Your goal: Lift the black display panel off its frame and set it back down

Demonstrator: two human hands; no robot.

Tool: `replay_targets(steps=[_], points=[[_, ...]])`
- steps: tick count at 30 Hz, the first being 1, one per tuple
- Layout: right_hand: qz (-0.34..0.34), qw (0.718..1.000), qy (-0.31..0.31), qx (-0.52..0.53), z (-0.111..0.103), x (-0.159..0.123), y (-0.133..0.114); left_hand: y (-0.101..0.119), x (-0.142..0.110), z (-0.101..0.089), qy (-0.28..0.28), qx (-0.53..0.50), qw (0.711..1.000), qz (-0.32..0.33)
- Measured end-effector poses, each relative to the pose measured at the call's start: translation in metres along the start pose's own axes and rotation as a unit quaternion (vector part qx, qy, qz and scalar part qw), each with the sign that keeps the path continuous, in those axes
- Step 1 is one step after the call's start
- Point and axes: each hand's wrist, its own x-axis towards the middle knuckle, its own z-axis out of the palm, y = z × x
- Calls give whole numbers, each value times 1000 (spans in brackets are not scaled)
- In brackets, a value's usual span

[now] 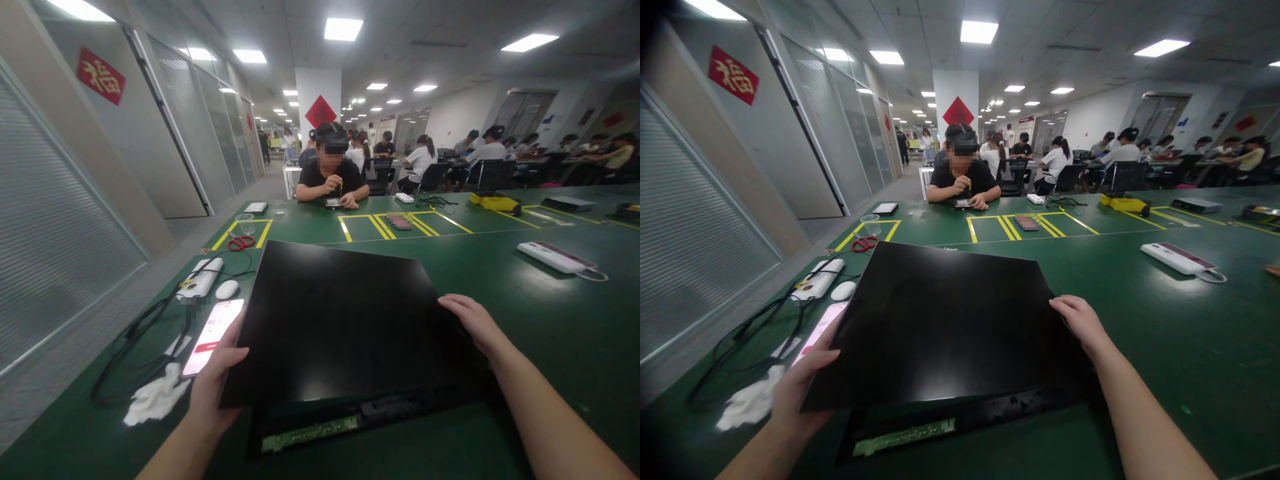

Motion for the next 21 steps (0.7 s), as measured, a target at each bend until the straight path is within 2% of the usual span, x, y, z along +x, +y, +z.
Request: replay_targets(steps=[2,4,6,8,11,14,19,21], points=[[13,997,-2,79,0,-4,-7,5,2,-4,35,-21,999,-5],[56,981,-64,176,-2,-9,-16,7,4,-7,55,-41,998,-11],[102,952,-123,262,-7,-15,-25,8,6,-9,55,-47,997,-14],[154,921,-133,332,-12,-22,-33,6,9,-10,53,-46,998,-5],[281,876,-139,368,-17,-32,-44,2,13,-10,55,-39,998,13],[323,863,-109,373,-18,-40,-54,0,16,-8,50,-16,998,22],[323,860,-13,394,-22,-39,-58,-4,23,-7,61,27,997,43],[291,863,15,413,-26,-32,-50,-6,27,-11,54,63,995,57]])
